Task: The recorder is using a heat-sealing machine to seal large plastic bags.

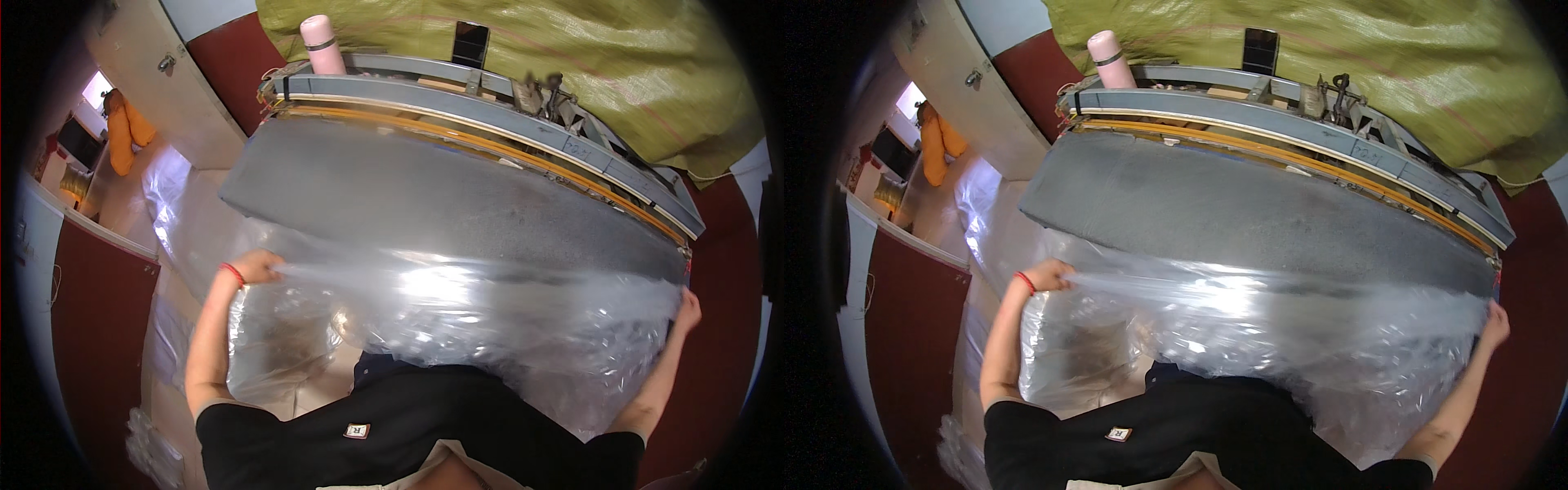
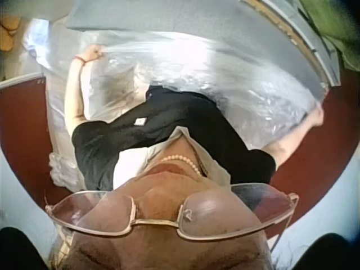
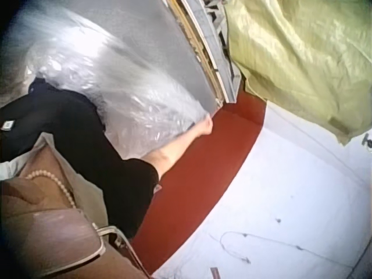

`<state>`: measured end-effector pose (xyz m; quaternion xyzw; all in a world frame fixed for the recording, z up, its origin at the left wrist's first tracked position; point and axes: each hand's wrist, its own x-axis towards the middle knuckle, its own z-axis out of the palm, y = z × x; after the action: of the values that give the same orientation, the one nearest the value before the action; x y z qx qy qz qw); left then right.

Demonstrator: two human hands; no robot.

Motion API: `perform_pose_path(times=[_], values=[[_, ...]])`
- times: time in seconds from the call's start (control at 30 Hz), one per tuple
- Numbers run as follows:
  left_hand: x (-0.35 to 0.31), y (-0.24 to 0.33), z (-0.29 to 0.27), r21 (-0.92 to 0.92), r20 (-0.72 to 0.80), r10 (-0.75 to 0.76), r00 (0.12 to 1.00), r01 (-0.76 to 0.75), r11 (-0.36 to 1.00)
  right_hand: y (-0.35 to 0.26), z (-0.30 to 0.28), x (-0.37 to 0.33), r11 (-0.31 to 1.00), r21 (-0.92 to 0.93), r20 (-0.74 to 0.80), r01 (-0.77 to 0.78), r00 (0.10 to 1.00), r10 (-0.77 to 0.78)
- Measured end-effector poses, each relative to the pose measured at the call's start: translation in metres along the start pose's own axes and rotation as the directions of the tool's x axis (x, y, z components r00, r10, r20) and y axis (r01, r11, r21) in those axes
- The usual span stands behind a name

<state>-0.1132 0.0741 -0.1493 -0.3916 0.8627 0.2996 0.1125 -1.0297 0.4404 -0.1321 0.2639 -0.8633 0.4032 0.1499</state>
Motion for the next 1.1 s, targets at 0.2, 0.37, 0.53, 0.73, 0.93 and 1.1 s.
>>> perform_pose_path(times=[0.2,0.37,0.53,0.73,0.93,1.1], values=[[-0.069,-0.101,-0.162,0.305,-0.467,-0.391,0.793,0.56,0.77,0.101,-0.098,0.017,0.873,-0.296,-0.214,-0.389,0.917,0.336],[0.038,0.016,-0.219,0.07,-0.929,0.204,-0.31,0.393,0.917,0.059,-0.097,-0.01,0.823,-0.391,-0.314,-0.412,0.9,0.301],[0.129,-0.083,-0.122,0.029,-0.745,-0.226,0.628,0.369,0.929,0.036,-0.026,0.007,0.914,-0.182,-0.159,-0.363,0.928,0.337],[0.123,-0.145,-0.111,-0.04,-0.777,-0.422,0.467,0.632,0.774,0.006,0.02,0.001,0.67,-0.606,-0.254,-0.428,0.903,0.347],[0.153,-0.097,-0.115,-0.047,-0.988,-0.123,0.093,0.58,0.814,0.003,0.017,0.005,0.646,-0.629,-0.312,-0.433,0.901,0.301],[0.208,0.242,-0.061,-0.528,-0.642,0.056,0.765,-0.493,0.691,0.0,0.029,0.01,0.63,-0.617,-0.276,-0.471,0.879,0.388]])
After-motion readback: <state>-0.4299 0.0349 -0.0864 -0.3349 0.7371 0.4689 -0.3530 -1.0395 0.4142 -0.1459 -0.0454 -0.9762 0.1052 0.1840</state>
